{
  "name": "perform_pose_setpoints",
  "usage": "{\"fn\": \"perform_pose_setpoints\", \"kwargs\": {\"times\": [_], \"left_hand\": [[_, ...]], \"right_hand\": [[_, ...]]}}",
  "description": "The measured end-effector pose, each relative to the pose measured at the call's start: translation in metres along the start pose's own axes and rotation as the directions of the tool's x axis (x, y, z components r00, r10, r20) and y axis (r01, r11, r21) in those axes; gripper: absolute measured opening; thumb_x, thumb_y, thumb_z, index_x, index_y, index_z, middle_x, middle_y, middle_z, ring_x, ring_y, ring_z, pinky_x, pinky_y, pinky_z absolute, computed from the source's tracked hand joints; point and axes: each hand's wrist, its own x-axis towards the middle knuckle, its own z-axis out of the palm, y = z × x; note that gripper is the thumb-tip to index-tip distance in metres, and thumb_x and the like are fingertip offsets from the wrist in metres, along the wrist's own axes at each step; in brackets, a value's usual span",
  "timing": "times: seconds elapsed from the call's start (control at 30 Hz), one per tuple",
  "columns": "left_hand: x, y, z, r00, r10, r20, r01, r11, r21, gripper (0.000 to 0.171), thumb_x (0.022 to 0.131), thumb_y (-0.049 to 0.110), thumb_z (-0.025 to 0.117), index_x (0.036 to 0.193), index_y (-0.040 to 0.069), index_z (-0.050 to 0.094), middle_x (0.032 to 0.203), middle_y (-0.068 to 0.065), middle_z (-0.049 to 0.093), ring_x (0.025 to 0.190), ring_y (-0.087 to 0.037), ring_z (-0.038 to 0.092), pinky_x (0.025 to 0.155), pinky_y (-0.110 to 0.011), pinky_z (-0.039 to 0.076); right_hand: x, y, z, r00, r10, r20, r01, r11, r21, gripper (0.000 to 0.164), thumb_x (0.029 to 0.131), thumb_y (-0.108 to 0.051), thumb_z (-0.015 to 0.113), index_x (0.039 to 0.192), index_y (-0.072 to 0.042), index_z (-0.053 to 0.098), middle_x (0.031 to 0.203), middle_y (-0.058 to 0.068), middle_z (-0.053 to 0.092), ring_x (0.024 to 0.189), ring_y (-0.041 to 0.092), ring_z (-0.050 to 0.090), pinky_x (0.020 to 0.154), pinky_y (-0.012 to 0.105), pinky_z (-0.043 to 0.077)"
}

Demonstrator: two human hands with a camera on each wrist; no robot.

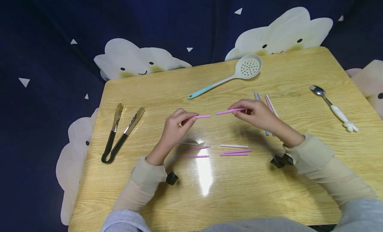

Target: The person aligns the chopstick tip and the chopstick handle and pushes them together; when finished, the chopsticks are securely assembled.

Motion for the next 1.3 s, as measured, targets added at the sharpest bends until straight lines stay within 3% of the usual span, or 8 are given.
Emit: {"fn": "perform_pose_setpoints", "kwargs": {"times": [0.17,0.33,0.57,0.77,0.87,1.1,1.3], "left_hand": [[0.002,0.002,0.004,1.0,-0.003,-0.017,0.003,1.0,-0.014,0.01,0.078,-0.004,0.064,0.087,-0.006,0.068,0.069,-0.013,0.055,0.058,-0.015,0.043,0.051,-0.029,0.038],[0.002,0.002,0.005,1.0,-0.001,-0.025,0.0,1.0,-0.03,0.011,0.08,0.001,0.064,0.089,-0.001,0.069,0.07,-0.008,0.056,0.059,-0.012,0.044,0.052,-0.032,0.04],[0.002,0.001,0.005,0.998,0.041,-0.038,-0.042,0.998,-0.04,0.011,0.082,0.005,0.063,0.09,0.001,0.07,0.07,-0.005,0.055,0.06,-0.01,0.044,0.052,-0.024,0.039],[0.002,0.004,0.006,0.999,0.024,-0.038,-0.025,0.999,-0.029,0.01,0.081,0.002,0.064,0.089,0.0,0.07,0.069,-0.007,0.056,0.06,-0.012,0.045,0.054,-0.021,0.038],[0.004,0.01,0.006,0.999,0.013,-0.038,-0.014,1.0,-0.02,0.009,0.079,-0.001,0.065,0.087,-0.003,0.069,0.068,-0.009,0.055,0.059,-0.014,0.045,0.053,-0.022,0.038],[0.011,0.041,0.001,0.999,0.015,-0.049,-0.016,1.0,-0.017,0.007,0.075,-0.011,0.063,0.082,-0.011,0.065,0.064,-0.014,0.052,0.056,-0.016,0.042,0.051,-0.023,0.036],[0.007,0.02,0.008,0.999,0.025,-0.047,-0.028,0.998,-0.05,0.008,0.077,-0.007,0.064,0.084,-0.007,0.067,0.067,-0.011,0.054,0.057,-0.014,0.043,0.053,-0.02,0.036]], "right_hand": [[0.0,-0.005,0.0,1.0,-0.001,0.007,0.0,0.999,0.032,0.016,0.082,0.0,0.062,0.095,-0.007,0.066,0.075,-0.001,0.061,0.057,0.006,0.046,0.05,0.02,0.04],[0.001,-0.008,0.0,1.0,0.009,0.007,-0.009,0.999,0.048,0.015,0.083,-0.002,0.061,0.096,-0.008,0.067,0.076,-0.001,0.062,0.058,0.006,0.047,0.051,0.021,0.04],[0.001,-0.01,0.0,1.0,0.017,0.002,-0.017,0.998,0.053,0.015,0.083,-0.002,0.061,0.095,-0.007,0.067,0.076,-0.001,0.062,0.059,0.006,0.047,0.051,0.022,0.041],[0.001,-0.012,0.002,1.0,0.021,-0.008,-0.021,0.997,0.078,0.013,0.083,-0.001,0.061,0.094,-0.005,0.067,0.076,0.003,0.062,0.061,0.005,0.049,0.053,0.02,0.042],[0.002,-0.014,0.003,1.0,0.018,-0.011,-0.017,0.995,0.1,0.013,0.082,0.0,0.061,0.093,-0.004,0.067,0.077,0.005,0.063,0.063,0.004,0.051,0.055,0.018,0.044],[0.002,-0.015,0.004,0.999,-0.016,-0.04,0.021,0.993,0.115,0.013,0.081,0.005,0.06,0.091,-0.001,0.066,0.077,0.006,0.063,0.067,0.002,0.054,0.059,0.015,0.046],[0.001,-0.018,0.004,0.996,-0.063,-0.062,0.072,0.988,0.139,0.015,0.079,0.008,0.06,0.09,-0.001,0.066,0.074,0.004,0.062,0.063,0.003,0.051,0.056,0.015,0.043]]}}
